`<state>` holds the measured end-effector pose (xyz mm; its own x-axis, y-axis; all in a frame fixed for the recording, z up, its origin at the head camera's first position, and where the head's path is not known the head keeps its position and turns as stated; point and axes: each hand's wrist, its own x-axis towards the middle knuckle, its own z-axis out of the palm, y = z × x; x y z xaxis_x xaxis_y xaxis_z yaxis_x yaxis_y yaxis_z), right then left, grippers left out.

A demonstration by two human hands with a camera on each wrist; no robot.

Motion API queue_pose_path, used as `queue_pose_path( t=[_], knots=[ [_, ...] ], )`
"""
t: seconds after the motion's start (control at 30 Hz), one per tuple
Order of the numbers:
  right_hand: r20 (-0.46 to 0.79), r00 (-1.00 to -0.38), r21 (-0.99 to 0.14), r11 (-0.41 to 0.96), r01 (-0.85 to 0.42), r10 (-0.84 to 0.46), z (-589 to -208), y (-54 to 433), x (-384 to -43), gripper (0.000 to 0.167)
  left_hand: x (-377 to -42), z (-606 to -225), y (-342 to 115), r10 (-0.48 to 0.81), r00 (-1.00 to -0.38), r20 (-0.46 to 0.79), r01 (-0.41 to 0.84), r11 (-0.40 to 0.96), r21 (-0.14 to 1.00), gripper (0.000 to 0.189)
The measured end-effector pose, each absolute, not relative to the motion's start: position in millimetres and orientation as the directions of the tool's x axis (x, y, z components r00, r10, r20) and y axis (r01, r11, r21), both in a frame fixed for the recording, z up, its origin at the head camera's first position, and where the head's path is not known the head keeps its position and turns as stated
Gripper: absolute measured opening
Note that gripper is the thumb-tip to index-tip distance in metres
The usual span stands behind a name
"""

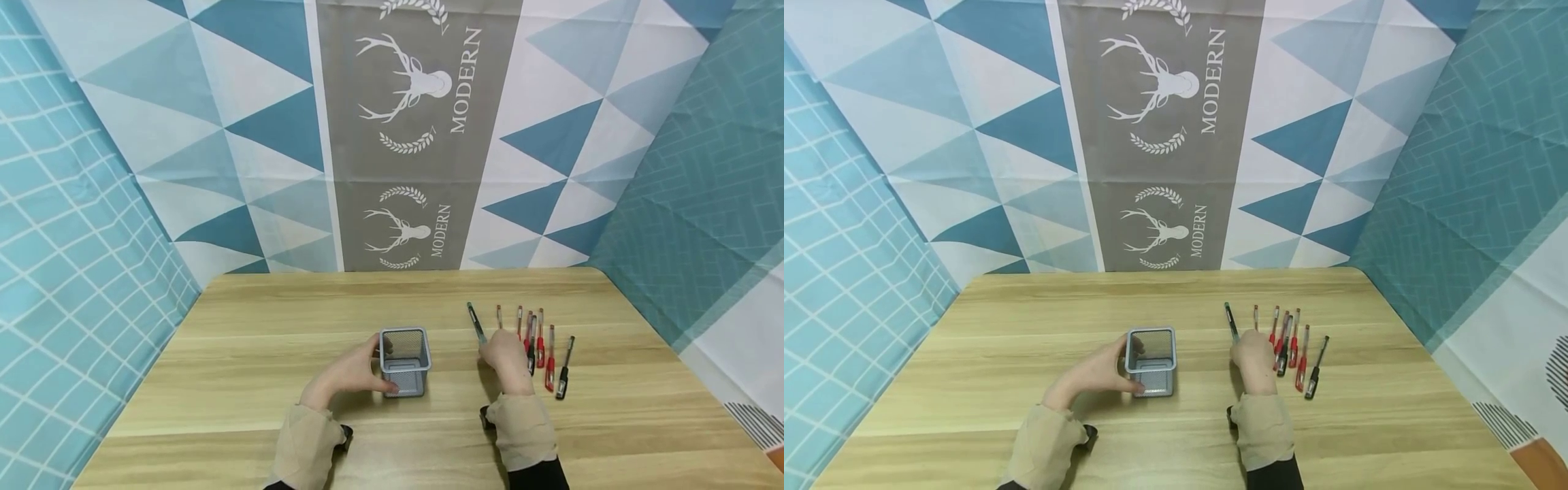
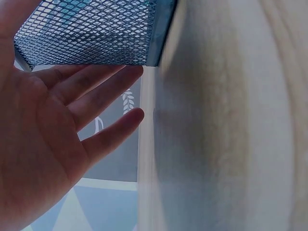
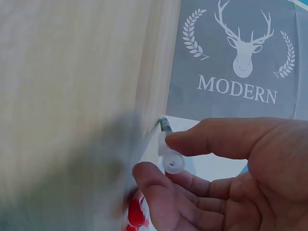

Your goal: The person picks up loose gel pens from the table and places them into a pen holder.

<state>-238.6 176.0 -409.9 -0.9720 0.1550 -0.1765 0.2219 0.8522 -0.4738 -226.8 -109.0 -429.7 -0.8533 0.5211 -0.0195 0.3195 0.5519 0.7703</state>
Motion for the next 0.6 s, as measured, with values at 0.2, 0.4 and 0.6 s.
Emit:
queue_pose_path(
  t=[0.2, 0.4, 0.6],
  knots=[
    [-0.108, -0.971, -0.499, 0.833, 0.239, 0.214, -404.4, 177.5, -239.9, 0.028, -227.8, -429.4, -109.2, 0.525, -0.851, -0.011, 0.327, 0.547, 0.771, 0.079],
    [0.031, -0.963, -0.558, 0.804, 0.205, 0.268, -400.1, 179.3, -241.1, 0.024, -227.6, -429.8, -109.2, 0.524, -0.851, -0.006, 0.329, 0.543, 0.773, 0.081],
    [0.134, -0.946, -0.605, 0.78, 0.158, 0.296, -398.1, 178.8, -240.8, 0.02, -226.4, -429.2, -109.0, 0.519, -0.855, -0.008, 0.326, 0.549, 0.77, 0.083]
  ],
)
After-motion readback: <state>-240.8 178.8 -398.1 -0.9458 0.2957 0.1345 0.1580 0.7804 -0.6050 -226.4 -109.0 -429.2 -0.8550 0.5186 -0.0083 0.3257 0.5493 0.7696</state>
